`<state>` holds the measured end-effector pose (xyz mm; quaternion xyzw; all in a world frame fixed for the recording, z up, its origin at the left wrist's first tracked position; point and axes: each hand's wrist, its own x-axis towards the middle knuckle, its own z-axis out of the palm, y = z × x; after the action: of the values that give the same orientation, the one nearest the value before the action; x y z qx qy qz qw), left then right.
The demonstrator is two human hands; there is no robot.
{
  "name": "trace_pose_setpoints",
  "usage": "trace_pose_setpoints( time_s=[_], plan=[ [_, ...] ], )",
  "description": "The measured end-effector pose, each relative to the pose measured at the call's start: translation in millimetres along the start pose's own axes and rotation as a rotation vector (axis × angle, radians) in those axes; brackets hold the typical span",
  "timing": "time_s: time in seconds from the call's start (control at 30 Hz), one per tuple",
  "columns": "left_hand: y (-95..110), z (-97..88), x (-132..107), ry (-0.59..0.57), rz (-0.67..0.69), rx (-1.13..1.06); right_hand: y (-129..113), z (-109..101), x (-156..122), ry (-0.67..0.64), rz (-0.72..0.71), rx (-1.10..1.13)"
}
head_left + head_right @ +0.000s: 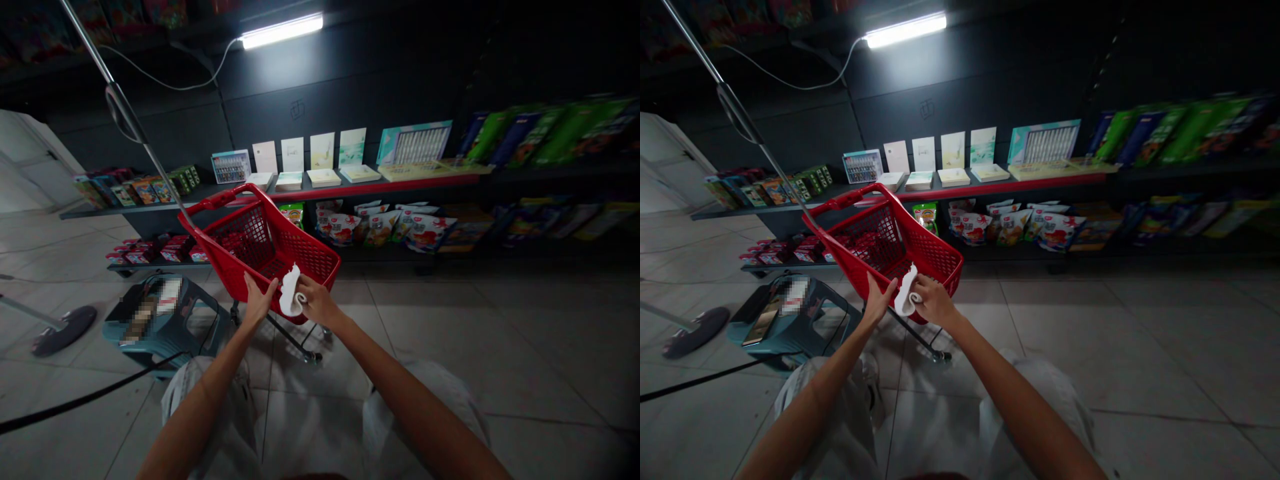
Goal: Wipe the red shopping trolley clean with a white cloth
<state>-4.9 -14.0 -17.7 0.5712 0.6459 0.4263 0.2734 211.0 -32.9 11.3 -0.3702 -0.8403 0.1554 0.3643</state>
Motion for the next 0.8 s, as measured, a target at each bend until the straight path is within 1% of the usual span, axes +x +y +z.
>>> trace_pose_setpoints(
  time_s=[0.17,0.33,0.47,0.6,0.73,0.8],
  plan=[
    [-5,-0.5,4,0.008,0.014,-0.024,-8,-5,-6,-0.03,-0.089,0.079],
    [-11,-3.8,9,0.026,0.033,-0.025,-9,-8,-7,-0.081,-0.159,0.141],
    [-12,-6.2,8,0.036,0.059,-0.027,-10,-11,-11,-0.081,-0.201,0.217],
    [-12,-8.7,7,0.026,0.064,-0.016,-12,-9,-17,-0.053,-0.167,0.237],
    [-12,-9.5,8,0.034,0.074,-0.019,-12,2,-19,0.003,-0.083,0.128],
    [-13,-9.7,9,0.034,0.091,-0.016,-12,7,-19,0.006,-0.05,0.091]
  ],
)
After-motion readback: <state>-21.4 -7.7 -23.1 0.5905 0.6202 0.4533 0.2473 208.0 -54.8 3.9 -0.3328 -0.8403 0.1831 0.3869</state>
